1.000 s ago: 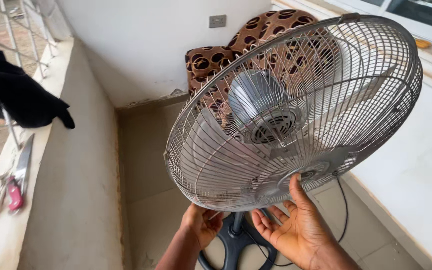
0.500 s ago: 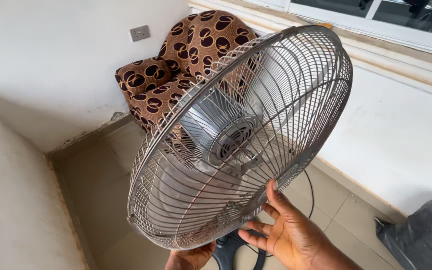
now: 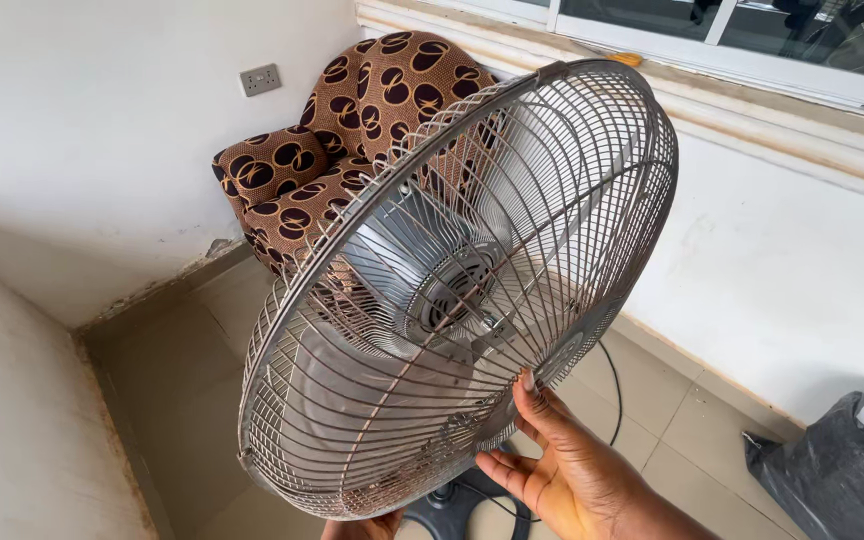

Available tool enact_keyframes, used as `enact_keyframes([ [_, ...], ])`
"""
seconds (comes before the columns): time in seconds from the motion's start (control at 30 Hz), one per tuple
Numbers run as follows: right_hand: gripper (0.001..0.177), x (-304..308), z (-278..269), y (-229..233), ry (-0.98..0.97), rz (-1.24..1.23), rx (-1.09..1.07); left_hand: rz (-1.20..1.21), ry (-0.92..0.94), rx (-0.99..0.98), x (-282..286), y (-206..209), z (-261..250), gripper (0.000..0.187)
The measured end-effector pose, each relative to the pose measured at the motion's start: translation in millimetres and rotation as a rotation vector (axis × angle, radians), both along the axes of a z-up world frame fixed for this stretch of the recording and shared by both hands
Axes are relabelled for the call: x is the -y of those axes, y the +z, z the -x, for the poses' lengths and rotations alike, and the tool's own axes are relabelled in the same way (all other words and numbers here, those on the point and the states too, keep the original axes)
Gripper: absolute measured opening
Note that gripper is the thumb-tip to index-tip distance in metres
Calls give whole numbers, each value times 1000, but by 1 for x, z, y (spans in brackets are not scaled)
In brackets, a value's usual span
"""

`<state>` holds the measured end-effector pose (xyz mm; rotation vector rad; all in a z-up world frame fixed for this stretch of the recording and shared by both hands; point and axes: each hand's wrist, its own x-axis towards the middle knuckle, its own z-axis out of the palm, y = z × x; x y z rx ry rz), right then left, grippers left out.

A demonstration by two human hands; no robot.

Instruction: The person removes the front grille of a standing electric fan, then uses a knife and scissors to pry and cut a retaining clip on the fan blade hub. The fan remains partially disassembled with the grille set aside and the blade still attached.

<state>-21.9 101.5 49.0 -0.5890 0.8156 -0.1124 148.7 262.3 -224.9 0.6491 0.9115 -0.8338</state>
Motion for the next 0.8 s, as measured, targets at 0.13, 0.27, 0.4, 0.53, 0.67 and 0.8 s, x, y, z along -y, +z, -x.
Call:
enact_keyframes([
  [0.13, 77, -6, -4, 1, -36, 26, -6, -73, -19, 48, -10, 5, 0, 35],
  [0.27, 84, -9, -6, 3, -58, 56, 19, -149, -125, 133, -9, 28, 1, 34],
  [0.4, 83, -13, -2, 3, -81, 130, 53, -263, -98, 286, -46, 80, 9, 34],
  [0.53, 82, -12, -2, 2, -103, 147, 28, -356, 59, 547, -92, 154, 32, 39],
  [0.67, 94, -13, -6, 1, -91, 153, -5, -483, 12, 705, -118, 222, 55, 48],
  [0.8, 102, -16, -11, 0, -94, 215, -71, -546, -109, 818, -114, 258, 56, 53],
])
